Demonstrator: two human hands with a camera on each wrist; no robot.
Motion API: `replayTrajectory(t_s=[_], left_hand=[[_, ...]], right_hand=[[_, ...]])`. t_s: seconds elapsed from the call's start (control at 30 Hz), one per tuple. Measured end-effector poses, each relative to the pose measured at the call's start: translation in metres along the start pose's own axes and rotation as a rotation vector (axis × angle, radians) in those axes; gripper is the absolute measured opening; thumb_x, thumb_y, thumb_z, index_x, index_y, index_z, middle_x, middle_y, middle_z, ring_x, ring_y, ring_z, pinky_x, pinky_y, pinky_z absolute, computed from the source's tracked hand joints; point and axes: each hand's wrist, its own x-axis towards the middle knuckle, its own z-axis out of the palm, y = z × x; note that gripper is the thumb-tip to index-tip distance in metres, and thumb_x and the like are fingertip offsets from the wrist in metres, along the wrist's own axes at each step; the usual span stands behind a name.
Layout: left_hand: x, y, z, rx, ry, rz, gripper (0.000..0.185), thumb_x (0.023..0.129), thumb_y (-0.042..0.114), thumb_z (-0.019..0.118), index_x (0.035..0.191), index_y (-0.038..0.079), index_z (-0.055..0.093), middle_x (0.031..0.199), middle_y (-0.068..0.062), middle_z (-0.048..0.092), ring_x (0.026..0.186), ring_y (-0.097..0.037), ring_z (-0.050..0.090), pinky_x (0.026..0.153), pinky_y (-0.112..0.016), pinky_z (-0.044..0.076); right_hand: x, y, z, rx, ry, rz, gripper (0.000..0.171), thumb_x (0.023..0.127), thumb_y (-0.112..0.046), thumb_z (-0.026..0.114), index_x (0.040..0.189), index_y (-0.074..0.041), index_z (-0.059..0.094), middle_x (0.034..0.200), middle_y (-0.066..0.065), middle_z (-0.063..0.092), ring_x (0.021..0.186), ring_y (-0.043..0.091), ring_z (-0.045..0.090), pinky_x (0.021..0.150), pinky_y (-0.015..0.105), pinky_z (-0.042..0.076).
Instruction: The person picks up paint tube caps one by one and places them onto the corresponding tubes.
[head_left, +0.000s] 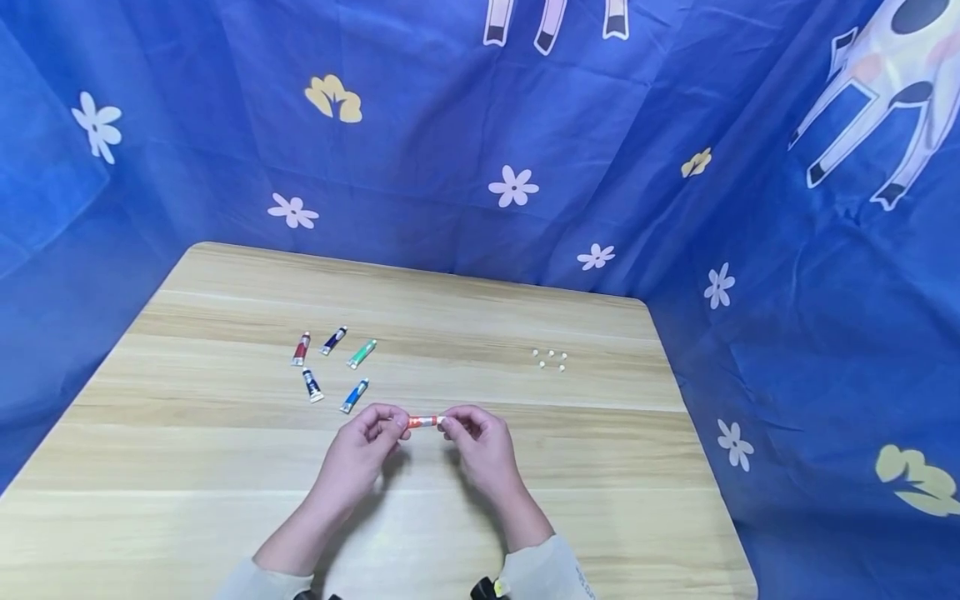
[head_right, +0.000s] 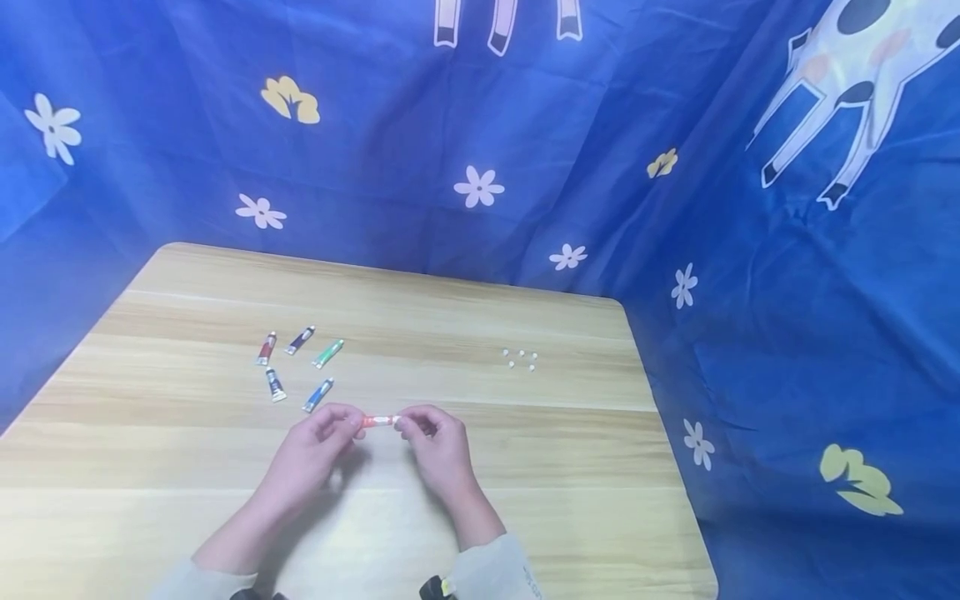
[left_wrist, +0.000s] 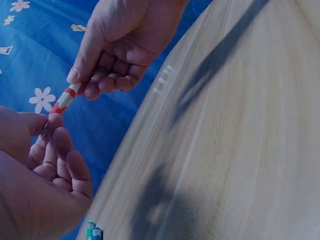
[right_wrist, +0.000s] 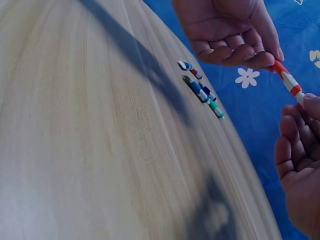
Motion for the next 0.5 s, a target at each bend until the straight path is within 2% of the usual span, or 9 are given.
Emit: replayTrajectory(t_s=[0.2,0.37,0.5], left_hand=[[0.0003,-0.0022,0.0004,0.04,0.002,0.013,0.022,0.109,0.021,0.066,0.125,0.006,0.068,0.106,-0.008,0.078,0.095,-0.019,0.07,0.087,-0.023,0.059],[0.0006,-0.0007,0.0016,0.045,-0.008,0.025,0.022,0.109,0.022,0.066,0.123,0.006,0.068,0.108,-0.013,0.077,0.099,-0.023,0.071,0.089,-0.022,0.058],[0.0009,0.0006,0.0019,0.055,-0.013,0.027,0.022,0.11,0.023,0.065,0.123,0.006,0.068,0.108,-0.013,0.077,0.097,-0.024,0.07,0.087,-0.023,0.057]], right_hand=[[0.0,-0.0004,0.0044,-0.037,-0.018,0.018,0.016,0.107,-0.018,0.068,0.103,-0.004,0.075,0.094,0.015,0.076,0.078,0.008,0.061,0.071,0.021,0.055],[-0.0003,-0.0014,0.0072,-0.078,-0.007,-0.016,0.029,0.11,-0.021,0.063,0.091,-0.001,0.071,0.083,0.02,0.069,0.07,0.006,0.055,0.064,0.016,0.047],[-0.0005,-0.0035,0.0076,-0.104,0.007,-0.038,0.037,0.111,-0.023,0.061,0.084,0.0,0.068,0.07,0.01,0.057,0.064,0.002,0.047,0.059,0.017,0.04]])
